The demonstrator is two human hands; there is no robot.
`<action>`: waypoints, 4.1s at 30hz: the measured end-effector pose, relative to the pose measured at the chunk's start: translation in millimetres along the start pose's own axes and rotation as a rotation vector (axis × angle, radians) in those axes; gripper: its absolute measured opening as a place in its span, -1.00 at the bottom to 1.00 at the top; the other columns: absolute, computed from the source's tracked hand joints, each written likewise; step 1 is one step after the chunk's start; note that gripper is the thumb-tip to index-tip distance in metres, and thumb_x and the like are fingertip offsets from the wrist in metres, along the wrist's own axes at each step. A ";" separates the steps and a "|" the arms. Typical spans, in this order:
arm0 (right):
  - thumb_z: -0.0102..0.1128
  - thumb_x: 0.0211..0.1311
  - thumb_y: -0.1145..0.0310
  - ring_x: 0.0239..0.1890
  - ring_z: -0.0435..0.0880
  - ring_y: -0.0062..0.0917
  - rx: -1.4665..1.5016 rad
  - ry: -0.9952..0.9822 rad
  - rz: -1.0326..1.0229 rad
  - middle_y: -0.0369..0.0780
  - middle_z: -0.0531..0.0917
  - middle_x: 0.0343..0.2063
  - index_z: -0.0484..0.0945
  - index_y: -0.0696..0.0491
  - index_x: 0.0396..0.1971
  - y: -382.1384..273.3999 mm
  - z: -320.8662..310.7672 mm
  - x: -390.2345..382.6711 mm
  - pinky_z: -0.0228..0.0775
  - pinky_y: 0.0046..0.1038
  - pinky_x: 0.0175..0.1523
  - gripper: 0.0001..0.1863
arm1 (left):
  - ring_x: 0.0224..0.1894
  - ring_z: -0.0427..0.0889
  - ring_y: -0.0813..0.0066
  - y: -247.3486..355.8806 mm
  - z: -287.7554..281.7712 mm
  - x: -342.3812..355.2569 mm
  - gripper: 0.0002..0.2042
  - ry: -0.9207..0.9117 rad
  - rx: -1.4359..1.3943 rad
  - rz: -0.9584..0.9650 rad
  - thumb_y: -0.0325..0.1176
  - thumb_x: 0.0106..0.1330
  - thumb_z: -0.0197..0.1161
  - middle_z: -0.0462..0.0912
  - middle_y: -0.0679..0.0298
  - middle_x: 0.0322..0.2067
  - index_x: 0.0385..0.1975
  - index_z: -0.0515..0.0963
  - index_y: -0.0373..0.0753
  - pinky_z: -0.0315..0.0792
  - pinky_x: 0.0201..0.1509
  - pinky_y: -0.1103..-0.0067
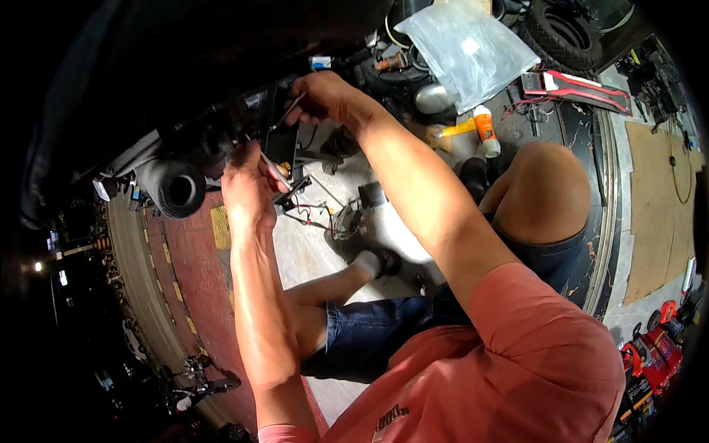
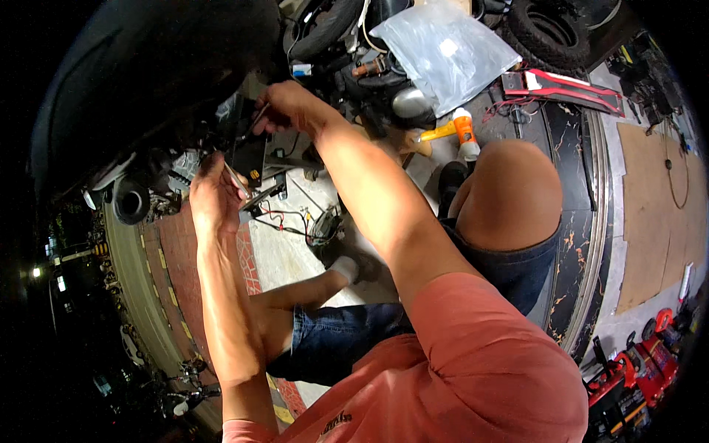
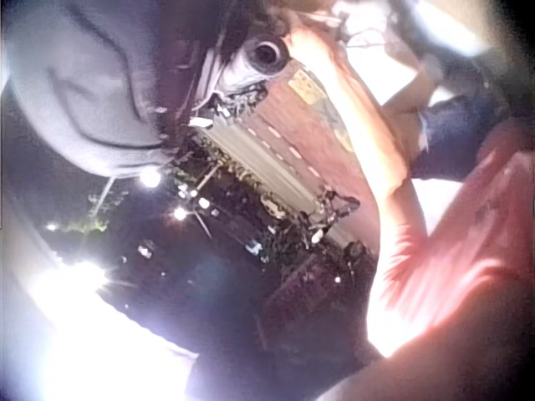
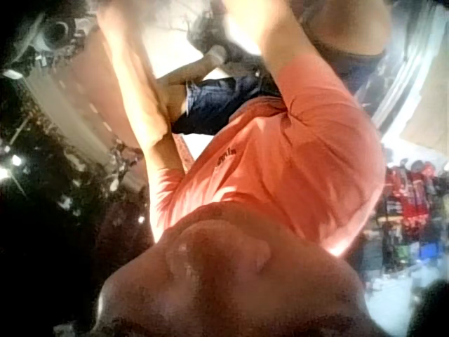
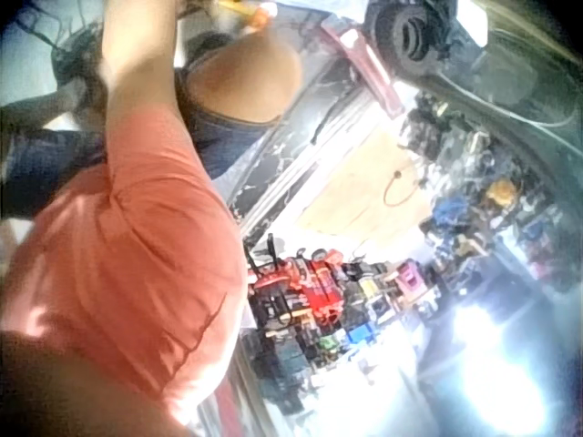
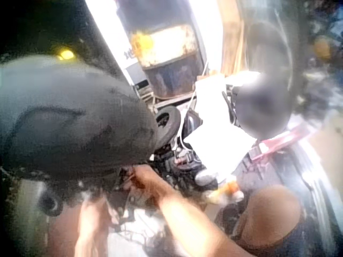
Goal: The person uses a cordless impact driver to remove screws from the front panel of an electric scooter. They then detach the handlebar assembly, reposition it, and reconnect the wiring harnesses. Finally, they use a manual screwdriver to tighten the screws securing the handlebar stem.
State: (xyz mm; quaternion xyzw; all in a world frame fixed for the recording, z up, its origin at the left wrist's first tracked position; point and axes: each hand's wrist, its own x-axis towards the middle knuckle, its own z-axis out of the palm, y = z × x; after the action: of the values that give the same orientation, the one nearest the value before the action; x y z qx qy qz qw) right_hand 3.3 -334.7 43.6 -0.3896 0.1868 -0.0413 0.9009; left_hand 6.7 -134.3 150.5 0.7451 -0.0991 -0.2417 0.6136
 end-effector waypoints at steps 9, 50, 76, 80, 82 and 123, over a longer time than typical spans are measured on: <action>0.12 0.47 0.35 -0.31 0.72 -0.57 0.359 0.262 -0.490 -0.14 0.76 -0.37 0.68 0.21 -0.23 95.2 52.8 -44.4 0.50 -0.54 -0.28 -0.76 | -0.70 0.49 0.44 -3.0 -6.3 0.1 -0.74 -0.019 0.006 0.023 -0.25 0.57 0.09 0.54 0.20 -0.64 -0.38 0.47 -0.26 0.38 -0.61 0.52; 0.02 0.35 0.37 -0.63 0.63 -0.48 -0.070 0.047 0.018 0.00 0.76 -0.53 0.65 0.27 -0.34 -2.4 5.0 3.7 0.37 -0.42 -0.51 -0.71 | -0.69 0.47 0.44 -1.7 -2.6 -3.4 -0.74 -0.021 0.054 0.034 -0.28 0.58 0.08 0.52 0.21 -0.66 -0.37 0.49 -0.27 0.37 -0.60 0.54; 0.02 0.40 0.37 -0.66 0.59 -0.50 0.116 0.116 -0.274 -0.03 0.73 -0.57 0.62 0.24 -0.40 32.0 11.1 -25.7 0.31 -0.48 -0.55 -0.72 | -0.71 0.48 0.46 5.7 4.7 -7.6 -0.75 0.019 0.079 0.002 -0.24 0.55 0.12 0.54 0.22 -0.64 -0.31 0.51 -0.29 0.37 -0.63 0.58; 0.17 0.42 0.31 -0.52 0.65 -0.55 0.314 0.274 -0.457 -0.14 0.74 -0.48 0.66 0.17 -0.36 84.0 46.3 -43.6 0.44 -0.52 -0.41 -0.76 | -0.70 0.48 0.48 -4.1 -2.3 -2.6 -0.76 -0.020 0.046 0.064 -0.24 0.57 0.12 0.55 0.24 -0.63 -0.28 0.52 -0.28 0.39 -0.62 0.58; 0.19 0.45 0.28 -0.35 0.69 -0.55 0.370 0.282 -0.565 -0.21 0.73 -0.42 0.67 0.18 -0.21 112.0 63.7 -47.2 0.52 -0.49 -0.20 -0.75 | -0.70 0.48 0.48 0.0 -1.2 -5.3 -0.77 -0.025 0.054 0.049 -0.24 0.56 0.12 0.55 0.25 -0.63 -0.27 0.53 -0.28 0.40 -0.62 0.58; 0.01 0.38 0.33 -0.61 0.61 -0.46 -0.053 0.072 -0.097 0.07 0.77 -0.42 0.63 0.26 -0.32 10.5 7.6 -14.0 0.37 -0.43 -0.50 -0.70 | -0.71 0.47 0.48 0.9 4.2 -11.8 -0.74 0.023 0.068 0.037 -0.23 0.56 0.11 0.52 0.26 -0.64 -0.33 0.50 -0.28 0.38 -0.62 0.57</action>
State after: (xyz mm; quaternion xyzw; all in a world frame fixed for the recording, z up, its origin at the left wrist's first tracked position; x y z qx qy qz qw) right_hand -7.6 -319.2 45.1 -0.4203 0.2009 -0.0939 0.8799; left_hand -5.4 -133.0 153.6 0.7664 -0.1140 -0.2180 0.5933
